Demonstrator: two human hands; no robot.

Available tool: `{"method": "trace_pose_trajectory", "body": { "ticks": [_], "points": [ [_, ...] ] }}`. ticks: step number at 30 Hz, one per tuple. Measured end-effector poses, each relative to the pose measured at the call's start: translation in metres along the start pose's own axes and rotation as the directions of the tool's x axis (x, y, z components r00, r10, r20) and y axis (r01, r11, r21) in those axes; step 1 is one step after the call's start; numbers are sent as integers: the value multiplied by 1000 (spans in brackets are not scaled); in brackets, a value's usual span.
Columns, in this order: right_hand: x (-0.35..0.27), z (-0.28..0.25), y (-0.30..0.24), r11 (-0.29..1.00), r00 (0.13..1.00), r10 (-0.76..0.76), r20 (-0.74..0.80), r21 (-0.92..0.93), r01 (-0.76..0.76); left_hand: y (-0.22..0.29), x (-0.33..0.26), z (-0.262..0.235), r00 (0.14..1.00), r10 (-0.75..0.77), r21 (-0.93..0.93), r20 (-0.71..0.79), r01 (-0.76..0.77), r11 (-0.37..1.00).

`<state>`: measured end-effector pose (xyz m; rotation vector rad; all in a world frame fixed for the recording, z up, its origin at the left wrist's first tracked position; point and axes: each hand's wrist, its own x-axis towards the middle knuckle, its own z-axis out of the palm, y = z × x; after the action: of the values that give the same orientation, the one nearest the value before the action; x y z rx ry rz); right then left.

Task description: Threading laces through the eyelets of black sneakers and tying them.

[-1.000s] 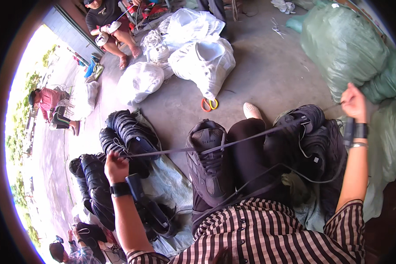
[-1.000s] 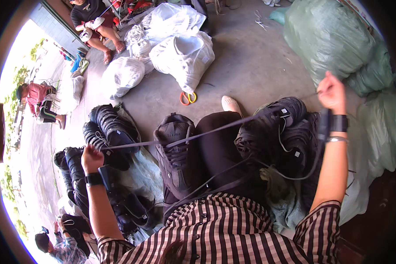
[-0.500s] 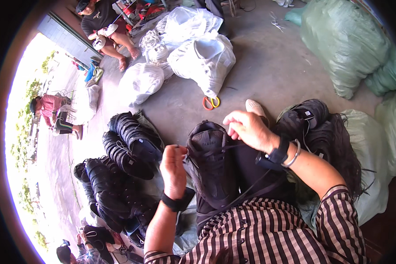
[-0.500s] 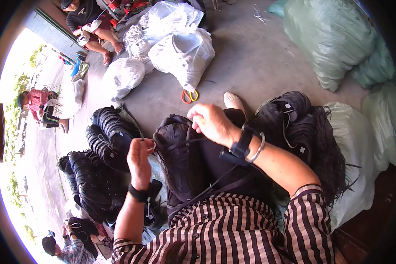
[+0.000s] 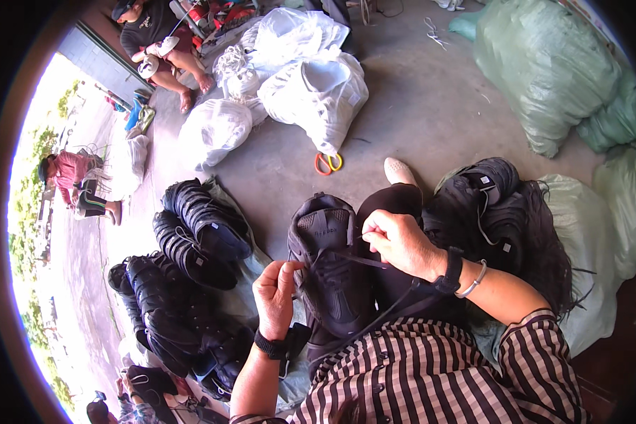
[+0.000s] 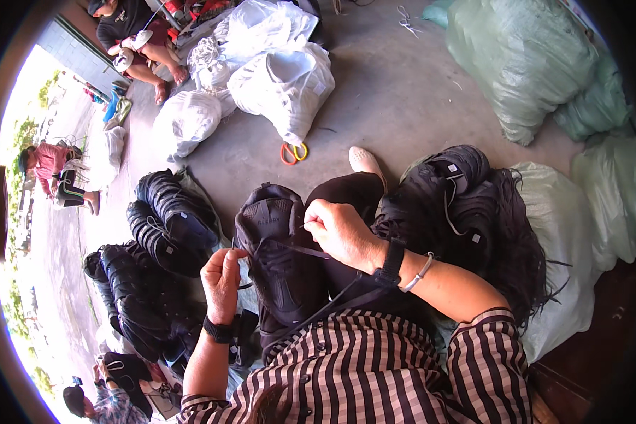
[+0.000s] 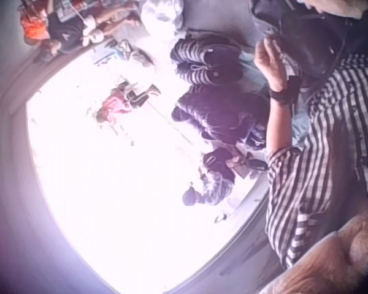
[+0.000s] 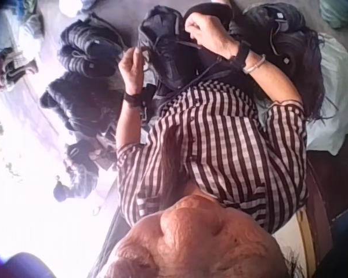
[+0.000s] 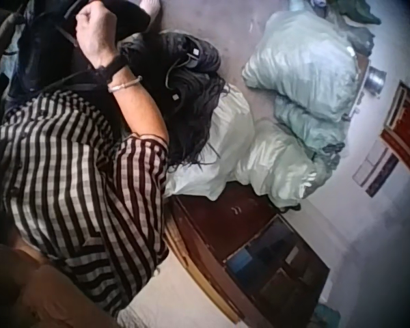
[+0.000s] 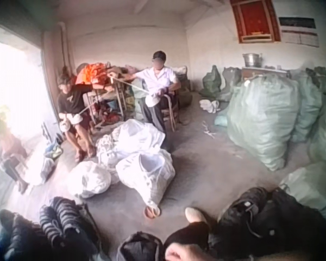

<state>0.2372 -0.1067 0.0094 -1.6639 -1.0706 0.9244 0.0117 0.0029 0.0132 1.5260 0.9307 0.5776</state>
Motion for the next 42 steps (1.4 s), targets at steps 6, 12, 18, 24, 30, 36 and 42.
{"method": "trace_pose_trajectory", "body": {
  "ticks": [6, 12, 18, 24, 30, 36, 42],
  "points": [
    [6, 7, 8, 937, 960, -276, -45, -236, 258, 2, 3, 2, 998, 53, -8, 24, -53, 999],
    [7, 14, 2, 832, 907, -421, 2, -399, 387, -6, 3, -1, 986, -64, 12, 153, 63, 998],
    [10, 7, -9, 998, 995, 50, 92, -46, -46, -6, 8, -1, 990, -33, 78, 138, 22, 997],
    [11, 2, -12, 993, 977, 115, 179, -13, -115, -1, 18, -2, 973, -135, -69, 185, 150, 986],
    [13, -1, -11, 991, 971, 129, 203, 8, -133, -4, 24, -5, 964, -158, -22, 214, 167, 986],
    [15, 0, -7, 963, 980, -139, 139, -210, 167, 14, 37, -5, 974, 139, 358, 179, -196, 913],
    [19, -12, -24, 568, 786, -540, 300, -560, 603, 36, 52, -17, 786, 362, 731, 501, -608, 308]
  ]
}}
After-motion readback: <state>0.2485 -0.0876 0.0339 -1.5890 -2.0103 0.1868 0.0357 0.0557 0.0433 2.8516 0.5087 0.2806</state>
